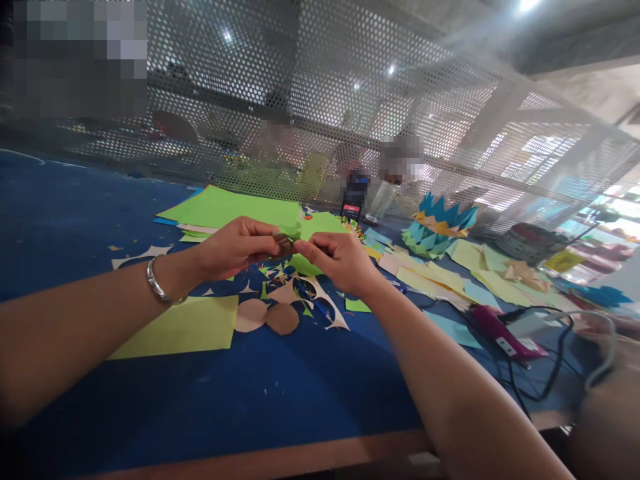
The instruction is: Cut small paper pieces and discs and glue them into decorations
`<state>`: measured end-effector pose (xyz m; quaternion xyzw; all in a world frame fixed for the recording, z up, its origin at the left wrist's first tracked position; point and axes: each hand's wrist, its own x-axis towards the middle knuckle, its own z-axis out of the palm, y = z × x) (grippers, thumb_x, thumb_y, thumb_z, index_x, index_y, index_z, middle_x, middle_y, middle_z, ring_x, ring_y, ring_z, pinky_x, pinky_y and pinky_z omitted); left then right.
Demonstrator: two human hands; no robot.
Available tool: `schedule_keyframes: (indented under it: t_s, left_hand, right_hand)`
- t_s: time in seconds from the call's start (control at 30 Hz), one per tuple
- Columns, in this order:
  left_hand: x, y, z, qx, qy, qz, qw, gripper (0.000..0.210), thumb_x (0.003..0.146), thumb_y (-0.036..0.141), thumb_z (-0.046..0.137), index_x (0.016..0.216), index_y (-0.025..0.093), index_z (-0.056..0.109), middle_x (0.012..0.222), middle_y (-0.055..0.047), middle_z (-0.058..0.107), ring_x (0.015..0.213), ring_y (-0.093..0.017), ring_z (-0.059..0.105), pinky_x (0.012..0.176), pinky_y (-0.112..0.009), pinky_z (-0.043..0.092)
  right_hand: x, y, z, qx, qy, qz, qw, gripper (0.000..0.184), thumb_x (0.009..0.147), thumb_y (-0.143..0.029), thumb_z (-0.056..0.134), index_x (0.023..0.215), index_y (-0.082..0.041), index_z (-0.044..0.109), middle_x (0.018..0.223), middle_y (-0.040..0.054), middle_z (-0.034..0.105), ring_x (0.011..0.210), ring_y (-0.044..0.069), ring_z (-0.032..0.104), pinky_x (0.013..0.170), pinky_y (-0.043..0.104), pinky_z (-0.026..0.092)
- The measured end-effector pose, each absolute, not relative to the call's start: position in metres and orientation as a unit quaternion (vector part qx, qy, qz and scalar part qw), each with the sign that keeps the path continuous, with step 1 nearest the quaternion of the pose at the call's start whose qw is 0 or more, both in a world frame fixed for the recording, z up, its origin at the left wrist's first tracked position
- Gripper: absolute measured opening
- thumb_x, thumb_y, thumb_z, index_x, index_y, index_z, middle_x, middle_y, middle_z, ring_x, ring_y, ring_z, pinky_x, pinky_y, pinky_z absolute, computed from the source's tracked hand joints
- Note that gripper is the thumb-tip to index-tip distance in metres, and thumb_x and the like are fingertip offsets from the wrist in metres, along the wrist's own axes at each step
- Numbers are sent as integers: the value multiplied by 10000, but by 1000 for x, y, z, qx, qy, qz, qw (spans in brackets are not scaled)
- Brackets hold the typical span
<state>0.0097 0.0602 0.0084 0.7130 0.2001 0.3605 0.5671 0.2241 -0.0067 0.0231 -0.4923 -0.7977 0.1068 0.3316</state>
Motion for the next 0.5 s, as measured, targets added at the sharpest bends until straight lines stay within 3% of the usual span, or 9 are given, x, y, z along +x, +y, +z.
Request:
schedule_keyframes:
  t_s: [0.5]
  left_hand:
    - [9, 56, 10, 737, 214, 323, 555, 128, 749, 184, 661, 717, 151, 781, 612, 4, 574, 539, -83, 364, 515, -252, 244]
  right_hand:
    - [222, -9, 23, -496, -795, 107, 332, 545, 973, -657, 505, 672, -203, 521, 624, -25, 425, 606, 128, 384, 564, 282, 284]
